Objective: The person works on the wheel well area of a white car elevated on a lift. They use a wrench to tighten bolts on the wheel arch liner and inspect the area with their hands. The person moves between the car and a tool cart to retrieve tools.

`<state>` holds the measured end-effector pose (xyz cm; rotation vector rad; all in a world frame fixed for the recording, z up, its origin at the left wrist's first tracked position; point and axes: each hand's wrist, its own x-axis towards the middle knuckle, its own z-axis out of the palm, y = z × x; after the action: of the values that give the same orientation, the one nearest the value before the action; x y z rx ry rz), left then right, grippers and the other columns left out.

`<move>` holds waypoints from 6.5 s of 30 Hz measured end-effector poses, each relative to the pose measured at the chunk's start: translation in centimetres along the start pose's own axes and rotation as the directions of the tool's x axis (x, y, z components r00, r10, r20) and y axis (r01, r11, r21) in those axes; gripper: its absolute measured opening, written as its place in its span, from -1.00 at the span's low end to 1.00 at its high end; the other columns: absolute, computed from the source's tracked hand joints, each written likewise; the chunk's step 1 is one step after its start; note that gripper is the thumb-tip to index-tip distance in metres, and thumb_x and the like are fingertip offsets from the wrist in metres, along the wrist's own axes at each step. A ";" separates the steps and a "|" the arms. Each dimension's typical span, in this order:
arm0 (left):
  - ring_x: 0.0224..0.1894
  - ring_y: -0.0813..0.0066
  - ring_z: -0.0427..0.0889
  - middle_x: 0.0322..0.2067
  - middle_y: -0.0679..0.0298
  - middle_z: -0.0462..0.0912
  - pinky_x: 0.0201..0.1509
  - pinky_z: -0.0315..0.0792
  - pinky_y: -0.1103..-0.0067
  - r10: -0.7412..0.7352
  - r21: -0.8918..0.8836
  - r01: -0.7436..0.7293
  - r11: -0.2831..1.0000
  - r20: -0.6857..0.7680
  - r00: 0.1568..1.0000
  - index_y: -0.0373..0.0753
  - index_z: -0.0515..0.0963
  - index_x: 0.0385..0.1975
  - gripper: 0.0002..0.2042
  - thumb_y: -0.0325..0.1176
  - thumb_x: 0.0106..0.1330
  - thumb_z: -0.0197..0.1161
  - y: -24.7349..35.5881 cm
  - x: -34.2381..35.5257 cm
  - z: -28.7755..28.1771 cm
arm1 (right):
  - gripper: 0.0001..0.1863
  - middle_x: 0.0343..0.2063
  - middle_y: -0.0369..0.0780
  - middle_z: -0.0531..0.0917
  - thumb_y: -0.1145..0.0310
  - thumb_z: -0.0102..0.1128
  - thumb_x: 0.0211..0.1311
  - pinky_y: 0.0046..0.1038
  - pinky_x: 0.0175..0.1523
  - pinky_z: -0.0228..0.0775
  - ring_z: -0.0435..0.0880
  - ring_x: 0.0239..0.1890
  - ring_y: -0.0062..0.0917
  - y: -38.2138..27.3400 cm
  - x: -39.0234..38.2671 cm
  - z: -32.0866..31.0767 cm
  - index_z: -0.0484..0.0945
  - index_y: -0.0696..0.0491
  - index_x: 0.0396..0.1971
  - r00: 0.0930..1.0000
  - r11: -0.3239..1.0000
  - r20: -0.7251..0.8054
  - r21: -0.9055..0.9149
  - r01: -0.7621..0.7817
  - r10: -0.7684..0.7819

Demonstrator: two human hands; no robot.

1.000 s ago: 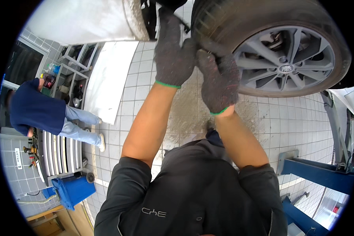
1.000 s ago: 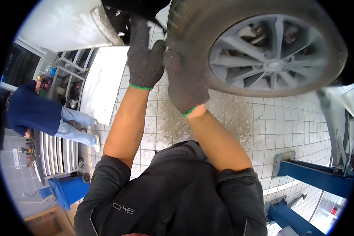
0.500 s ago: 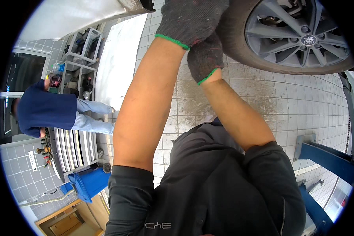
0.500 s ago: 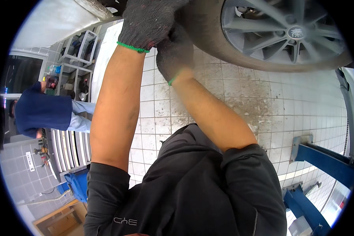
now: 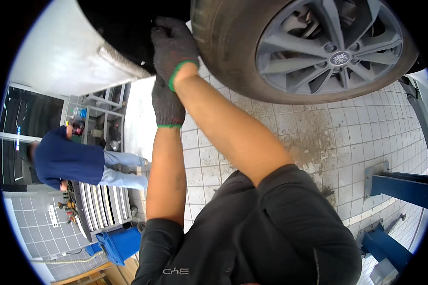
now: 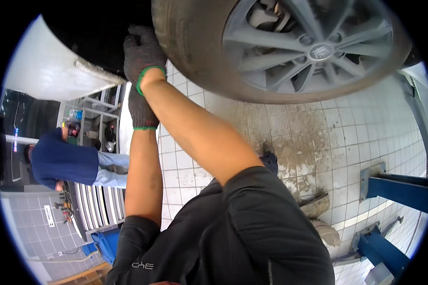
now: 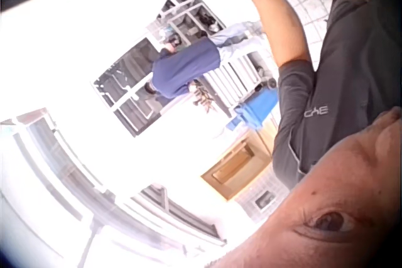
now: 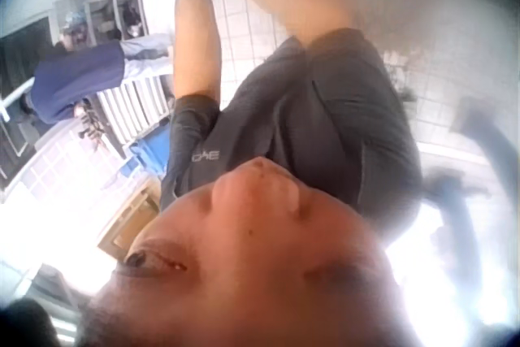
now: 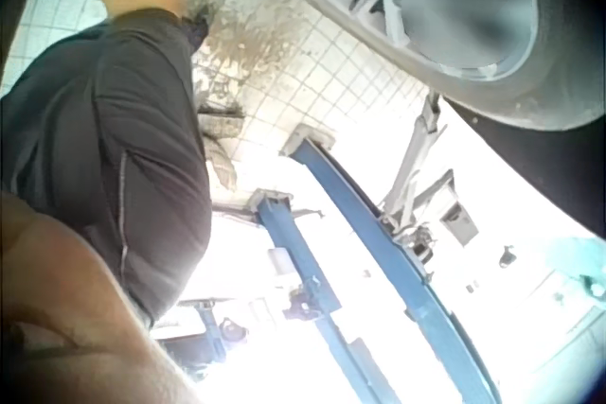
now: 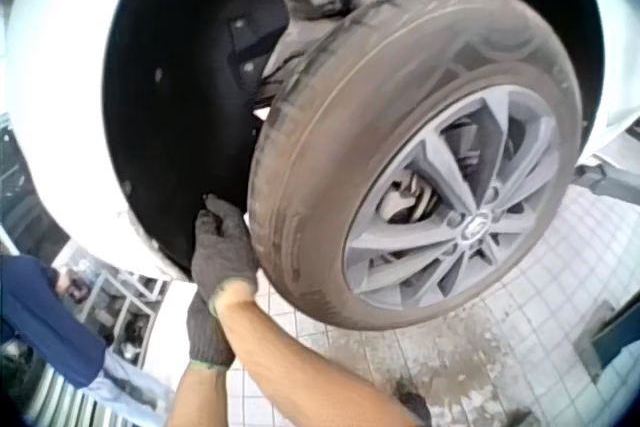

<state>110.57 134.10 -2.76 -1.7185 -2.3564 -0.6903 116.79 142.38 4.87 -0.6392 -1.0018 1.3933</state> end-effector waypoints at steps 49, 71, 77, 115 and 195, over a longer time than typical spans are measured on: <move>0.48 0.13 0.30 0.45 -0.03 0.31 0.49 0.21 0.43 -0.251 -0.536 0.330 0.777 0.217 0.943 -0.35 0.11 0.51 -0.36 -0.28 0.50 0.12 2.0 -0.3 -0.8 | -0.70 -0.11 -0.15 0.76 0.15 0.36 0.29 -0.39 0.15 0.49 0.71 0.01 -0.30 5.3 7.6 2.7 0.73 0.00 -0.09 0.994 0.975 0.064 -0.202 0.097 -0.085; 0.20 0.10 0.63 0.27 -0.02 0.55 0.30 0.47 0.34 -0.439 -0.089 0.563 0.821 0.531 0.724 -0.23 0.42 0.37 -0.41 -0.04 0.43 0.19 -11.8 -15.1 3.3 | -0.70 -0.12 -0.10 0.77 0.10 0.24 0.35 -0.32 0.12 0.50 0.72 -0.03 -0.23 3.9 8.7 2.4 0.74 0.01 -0.19 0.977 0.945 0.209 -0.325 0.025 0.046; 0.43 0.04 0.37 0.38 -0.04 0.40 0.52 0.21 0.30 -0.510 0.330 0.459 0.825 0.785 0.352 -0.31 0.37 0.38 -0.34 0.10 0.48 0.02 -24.9 -40.5 10.3 | -0.66 -0.11 -0.08 0.75 0.12 0.08 0.43 -0.24 0.15 0.48 0.68 0.03 -0.15 4.4 8.4 3.4 0.72 0.01 -0.12 0.963 0.887 0.248 -0.414 0.203 -0.105; 0.32 0.20 0.54 0.34 0.03 0.49 0.38 0.40 0.39 -0.638 0.249 0.925 0.288 0.770 -0.008 -0.32 0.36 0.41 -0.25 0.01 0.27 0.29 -23.9 -58.8 9.2 | -0.66 -0.11 -0.04 0.75 0.10 0.22 0.37 -0.31 0.14 0.50 0.70 0.01 -0.17 3.9 8.8 2.5 0.72 0.06 -0.12 0.979 0.943 0.204 -0.324 0.079 -0.012; 0.41 0.19 0.43 0.41 -0.05 0.38 0.40 0.35 0.43 -0.655 0.084 0.991 0.100 0.756 0.002 -0.38 0.30 0.43 -0.28 -0.20 0.31 0.35 -17.3 -51.4 6.1 | -0.63 -0.11 -0.09 0.73 0.53 0.10 0.14 -0.17 0.12 0.51 0.68 -0.03 -0.13 8.7 10.5 3.0 0.70 -0.05 -0.07 0.779 0.383 0.417 -0.699 0.604 -0.468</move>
<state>112.59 88.29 -32.31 0.0687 -4.0744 -0.9818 108.81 153.14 0.82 -0.7558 -1.8223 0.3032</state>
